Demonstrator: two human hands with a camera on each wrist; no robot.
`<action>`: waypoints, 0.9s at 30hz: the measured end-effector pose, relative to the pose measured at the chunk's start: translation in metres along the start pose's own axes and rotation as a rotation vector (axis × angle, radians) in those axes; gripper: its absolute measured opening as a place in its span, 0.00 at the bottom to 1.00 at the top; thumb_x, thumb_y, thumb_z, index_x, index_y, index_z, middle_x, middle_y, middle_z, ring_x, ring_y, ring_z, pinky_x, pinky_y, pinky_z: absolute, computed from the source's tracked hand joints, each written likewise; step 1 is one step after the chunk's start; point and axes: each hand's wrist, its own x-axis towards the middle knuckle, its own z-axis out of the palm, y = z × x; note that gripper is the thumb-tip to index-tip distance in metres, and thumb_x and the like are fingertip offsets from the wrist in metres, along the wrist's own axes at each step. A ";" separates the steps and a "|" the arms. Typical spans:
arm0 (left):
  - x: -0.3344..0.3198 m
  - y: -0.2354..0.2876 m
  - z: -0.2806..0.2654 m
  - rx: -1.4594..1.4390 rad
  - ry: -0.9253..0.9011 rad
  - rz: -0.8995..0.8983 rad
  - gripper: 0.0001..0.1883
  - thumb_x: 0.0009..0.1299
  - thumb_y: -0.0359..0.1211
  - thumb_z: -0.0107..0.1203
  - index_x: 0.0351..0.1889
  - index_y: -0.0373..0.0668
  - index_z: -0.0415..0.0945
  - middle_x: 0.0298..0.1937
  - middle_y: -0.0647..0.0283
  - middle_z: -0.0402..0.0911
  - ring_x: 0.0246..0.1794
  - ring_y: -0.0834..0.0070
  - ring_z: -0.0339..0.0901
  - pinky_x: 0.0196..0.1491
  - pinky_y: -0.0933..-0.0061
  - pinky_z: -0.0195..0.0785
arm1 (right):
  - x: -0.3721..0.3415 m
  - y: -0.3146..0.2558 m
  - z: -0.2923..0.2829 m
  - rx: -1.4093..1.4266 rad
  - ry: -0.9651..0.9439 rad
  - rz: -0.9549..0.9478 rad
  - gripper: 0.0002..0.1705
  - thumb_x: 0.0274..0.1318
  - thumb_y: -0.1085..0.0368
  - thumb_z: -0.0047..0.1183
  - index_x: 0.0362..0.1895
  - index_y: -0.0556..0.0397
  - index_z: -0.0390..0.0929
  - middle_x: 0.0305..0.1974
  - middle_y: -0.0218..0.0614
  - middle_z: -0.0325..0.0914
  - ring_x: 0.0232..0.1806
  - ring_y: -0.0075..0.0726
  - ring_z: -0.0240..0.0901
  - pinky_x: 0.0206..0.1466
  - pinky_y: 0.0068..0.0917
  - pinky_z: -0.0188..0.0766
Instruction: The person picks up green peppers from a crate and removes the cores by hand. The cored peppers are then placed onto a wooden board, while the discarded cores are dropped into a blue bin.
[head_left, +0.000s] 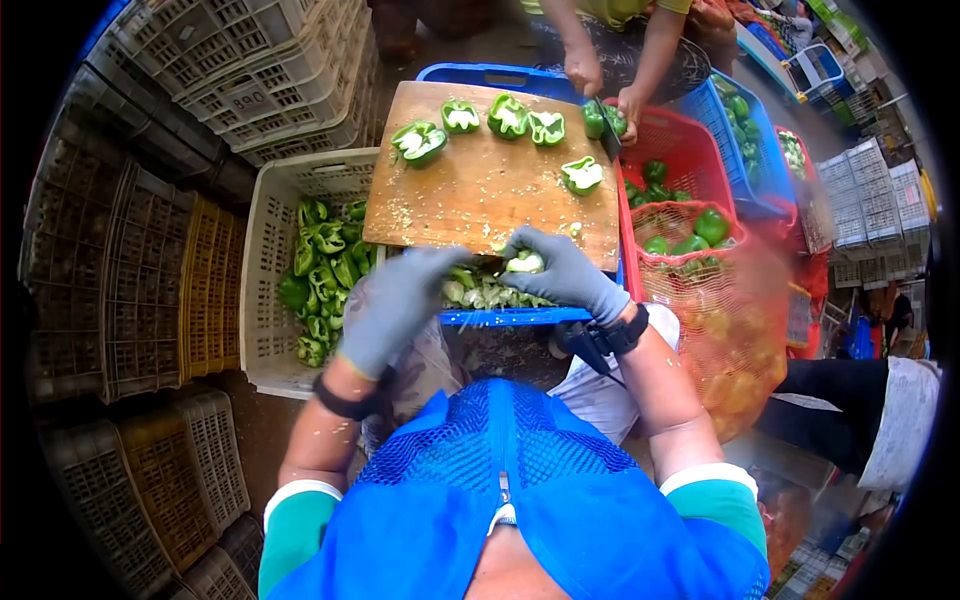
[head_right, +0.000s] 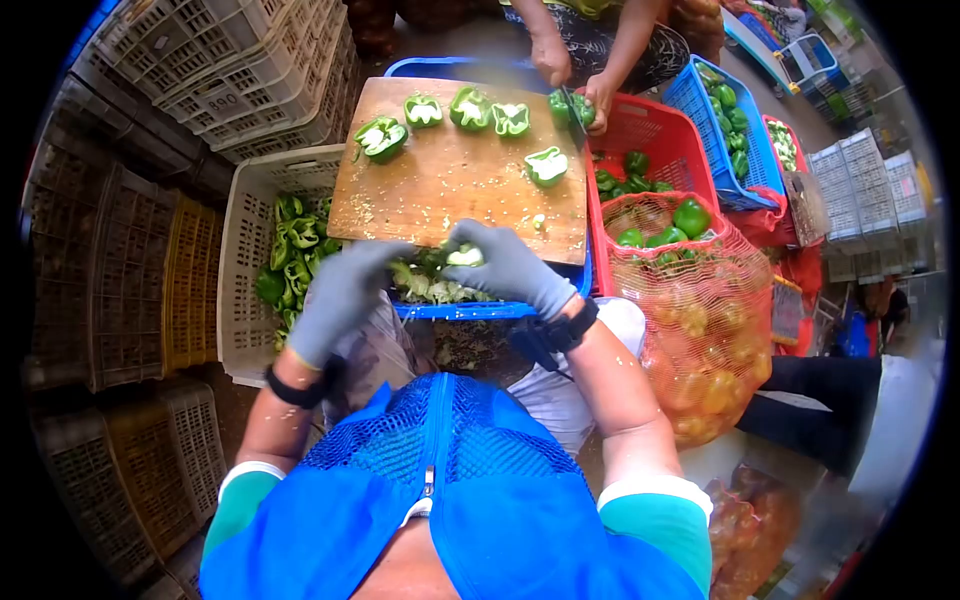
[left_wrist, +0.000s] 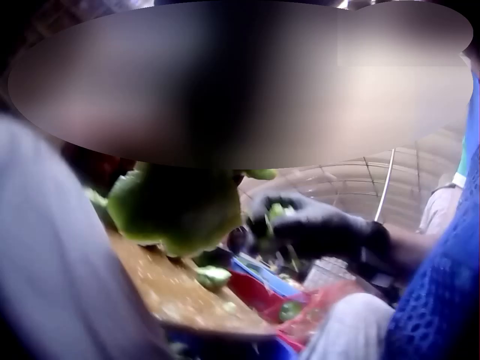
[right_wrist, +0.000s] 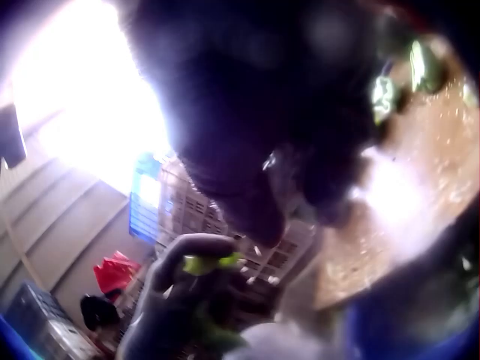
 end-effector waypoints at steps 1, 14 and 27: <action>-0.005 -0.023 -0.014 0.006 0.166 -0.035 0.25 0.56 0.20 0.50 0.52 0.50 0.76 0.45 0.56 0.80 0.43 0.65 0.80 0.41 0.72 0.72 | -0.004 0.009 -0.005 -0.026 -0.016 0.155 0.21 0.48 0.53 0.63 0.44 0.47 0.74 0.39 0.46 0.79 0.42 0.51 0.77 0.46 0.35 0.71; -0.017 -0.043 -0.006 -0.670 0.298 -0.312 0.20 0.66 0.26 0.55 0.56 0.36 0.72 0.50 0.63 0.77 0.47 0.80 0.72 0.52 0.79 0.65 | 0.064 0.156 -0.009 -0.836 0.348 0.567 0.20 0.56 0.68 0.44 0.54 0.51 0.63 0.54 0.49 0.63 0.42 0.56 0.76 0.39 0.48 0.76; 0.061 -0.025 0.143 -2.097 -0.120 -0.735 0.18 0.67 0.39 0.58 0.50 0.40 0.73 0.39 0.62 0.79 0.35 0.70 0.79 0.37 0.69 0.77 | 0.002 0.038 0.036 0.054 -0.059 0.009 0.27 0.46 0.59 0.61 0.52 0.54 0.75 0.39 0.46 0.78 0.44 0.47 0.75 0.51 0.34 0.71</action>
